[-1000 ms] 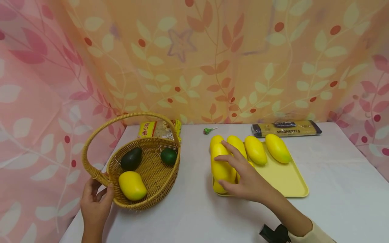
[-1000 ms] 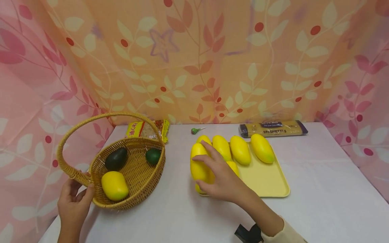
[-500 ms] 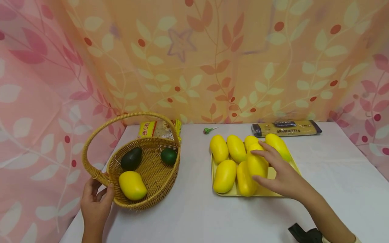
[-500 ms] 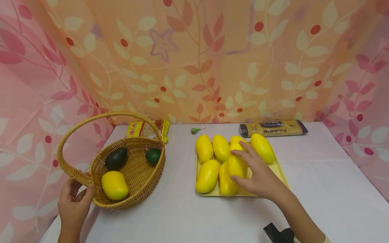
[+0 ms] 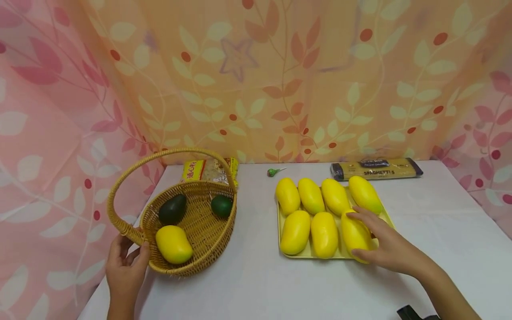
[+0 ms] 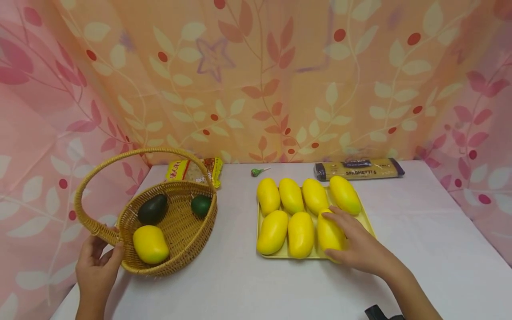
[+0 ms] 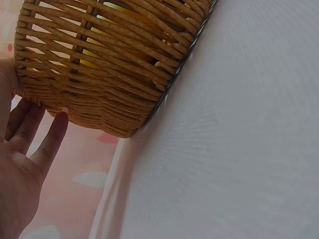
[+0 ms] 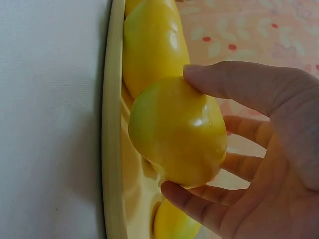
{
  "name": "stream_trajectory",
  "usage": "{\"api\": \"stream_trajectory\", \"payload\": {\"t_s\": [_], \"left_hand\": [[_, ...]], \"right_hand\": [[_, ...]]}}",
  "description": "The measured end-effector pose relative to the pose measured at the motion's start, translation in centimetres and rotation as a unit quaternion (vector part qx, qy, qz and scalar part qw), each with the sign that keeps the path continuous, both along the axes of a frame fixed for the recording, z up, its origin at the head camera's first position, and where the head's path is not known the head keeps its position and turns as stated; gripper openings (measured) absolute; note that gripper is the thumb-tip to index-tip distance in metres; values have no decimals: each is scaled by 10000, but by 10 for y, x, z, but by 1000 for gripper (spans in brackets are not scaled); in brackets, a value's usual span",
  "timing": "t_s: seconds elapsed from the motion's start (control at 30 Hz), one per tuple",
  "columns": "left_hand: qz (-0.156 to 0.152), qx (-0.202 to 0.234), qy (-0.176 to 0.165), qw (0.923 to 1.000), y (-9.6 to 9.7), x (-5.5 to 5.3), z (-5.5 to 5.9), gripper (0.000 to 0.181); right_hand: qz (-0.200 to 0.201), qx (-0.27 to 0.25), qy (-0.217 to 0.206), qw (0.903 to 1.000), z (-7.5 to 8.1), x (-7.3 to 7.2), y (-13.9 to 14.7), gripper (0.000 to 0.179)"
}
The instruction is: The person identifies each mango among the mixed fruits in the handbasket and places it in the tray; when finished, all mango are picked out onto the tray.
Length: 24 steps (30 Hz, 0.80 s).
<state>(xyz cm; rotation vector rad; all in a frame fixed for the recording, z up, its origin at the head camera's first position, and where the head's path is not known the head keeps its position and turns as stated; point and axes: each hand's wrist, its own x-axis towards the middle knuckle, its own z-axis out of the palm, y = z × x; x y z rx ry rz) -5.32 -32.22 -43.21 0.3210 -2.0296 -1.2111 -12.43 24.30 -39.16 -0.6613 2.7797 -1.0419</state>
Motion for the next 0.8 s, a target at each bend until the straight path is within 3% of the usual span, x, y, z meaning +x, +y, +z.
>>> {"api": "stream_trajectory", "payload": {"t_s": [0.13, 0.33, 0.63, 0.8], "left_hand": [[-97, -44, 143, 9998, 0, 0, -1, 55], [-290, -56, 418, 9987, -2, -2, -2, 57], [-310, -5, 479, 9984, -2, -2, 0, 57], [-298, -44, 476, 9984, -3, -3, -3, 58]], "right_hand": [[177, -100, -5, 9998, -3, 0, -2, 78], [96, 9, -107, 9999, -3, -1, -4, 81], [13, -99, -260, 9996, -1, -2, -1, 80], [24, -100, -89, 9999, 3, -1, 2, 77]]}}
